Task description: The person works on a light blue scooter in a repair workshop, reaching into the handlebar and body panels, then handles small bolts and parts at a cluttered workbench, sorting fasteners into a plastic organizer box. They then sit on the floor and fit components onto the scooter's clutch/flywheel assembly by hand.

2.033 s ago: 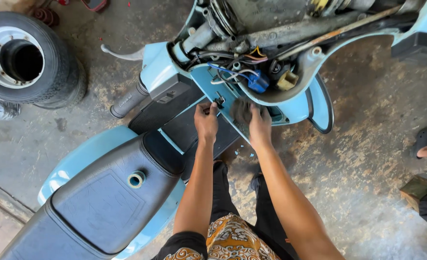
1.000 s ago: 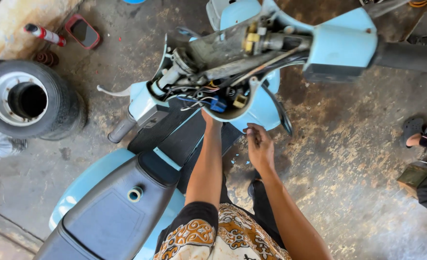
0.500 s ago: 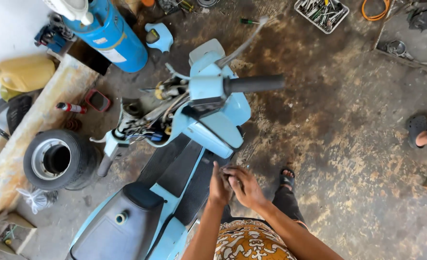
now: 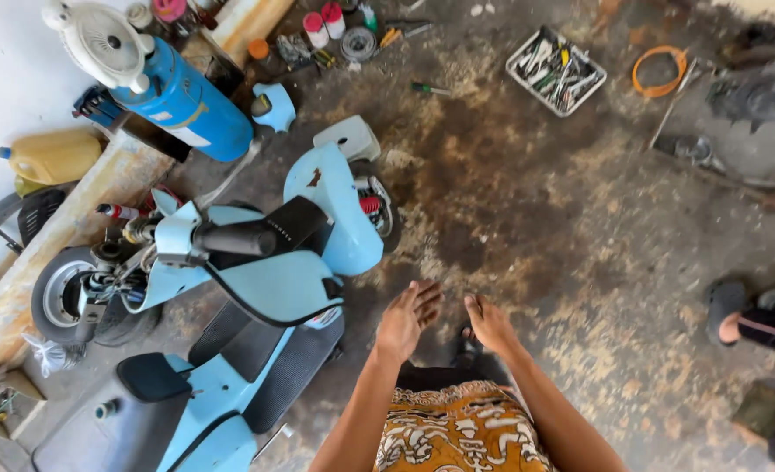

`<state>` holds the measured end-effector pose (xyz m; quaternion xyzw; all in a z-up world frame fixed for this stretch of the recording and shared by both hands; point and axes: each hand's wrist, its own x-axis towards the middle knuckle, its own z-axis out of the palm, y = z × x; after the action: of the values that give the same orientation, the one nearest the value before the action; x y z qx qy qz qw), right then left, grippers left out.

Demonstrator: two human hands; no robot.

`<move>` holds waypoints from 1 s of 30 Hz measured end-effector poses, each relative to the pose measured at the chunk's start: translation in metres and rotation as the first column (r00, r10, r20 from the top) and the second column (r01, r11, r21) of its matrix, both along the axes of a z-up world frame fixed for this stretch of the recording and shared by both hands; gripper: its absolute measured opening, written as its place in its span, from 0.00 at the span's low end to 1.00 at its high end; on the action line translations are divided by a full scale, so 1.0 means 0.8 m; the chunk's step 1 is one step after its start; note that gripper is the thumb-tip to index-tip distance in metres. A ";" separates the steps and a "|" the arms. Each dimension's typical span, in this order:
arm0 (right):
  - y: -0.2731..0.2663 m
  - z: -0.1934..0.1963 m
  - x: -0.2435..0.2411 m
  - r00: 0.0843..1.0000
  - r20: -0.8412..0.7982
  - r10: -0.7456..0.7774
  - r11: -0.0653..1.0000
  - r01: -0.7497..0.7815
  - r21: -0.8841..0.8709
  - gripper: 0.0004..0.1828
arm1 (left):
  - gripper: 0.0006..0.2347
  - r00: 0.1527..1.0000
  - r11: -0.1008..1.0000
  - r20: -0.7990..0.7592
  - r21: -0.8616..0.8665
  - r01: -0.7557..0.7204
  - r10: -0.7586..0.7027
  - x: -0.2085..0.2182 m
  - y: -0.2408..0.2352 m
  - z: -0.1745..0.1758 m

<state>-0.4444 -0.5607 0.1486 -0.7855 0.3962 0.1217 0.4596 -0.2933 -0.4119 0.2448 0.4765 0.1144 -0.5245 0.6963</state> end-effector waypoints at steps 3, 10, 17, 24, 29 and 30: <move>-0.053 0.106 -0.007 0.975 0.087 -0.204 0.976 0.196 0.090 0.48 | 0.20 0.996 0.997 -0.083 0.070 -0.009 0.015 -0.012 -0.056 -0.011; -0.149 0.090 0.039 0.936 0.253 -0.244 0.966 0.211 0.148 0.29 | 0.16 0.990 0.969 -0.038 0.213 -0.123 0.134 0.012 -0.136 -0.043; -0.263 0.133 0.145 0.960 0.243 -0.141 0.987 0.118 0.107 0.33 | 0.15 0.981 0.955 -0.056 0.243 -0.168 0.186 0.102 -0.247 -0.086; -0.431 0.151 0.317 0.988 0.153 0.013 0.998 -0.021 0.054 0.32 | 0.15 0.976 0.967 -0.035 0.146 -0.209 0.216 0.292 -0.415 -0.071; -0.544 0.139 0.426 0.964 0.258 0.058 0.998 -0.051 -0.034 0.20 | 0.15 0.957 0.941 -0.026 0.191 -0.280 0.290 0.421 -0.525 0.014; -0.559 0.163 0.450 0.963 0.270 -0.012 0.997 0.031 -0.067 0.18 | 0.12 0.968 0.955 0.037 0.161 -0.251 0.248 0.445 -0.547 0.012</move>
<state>-0.0844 -1.0081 0.2792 -0.8060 0.3426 -0.0053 0.4826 0.0630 -0.8493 0.2546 0.5185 0.2107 -0.4173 0.7160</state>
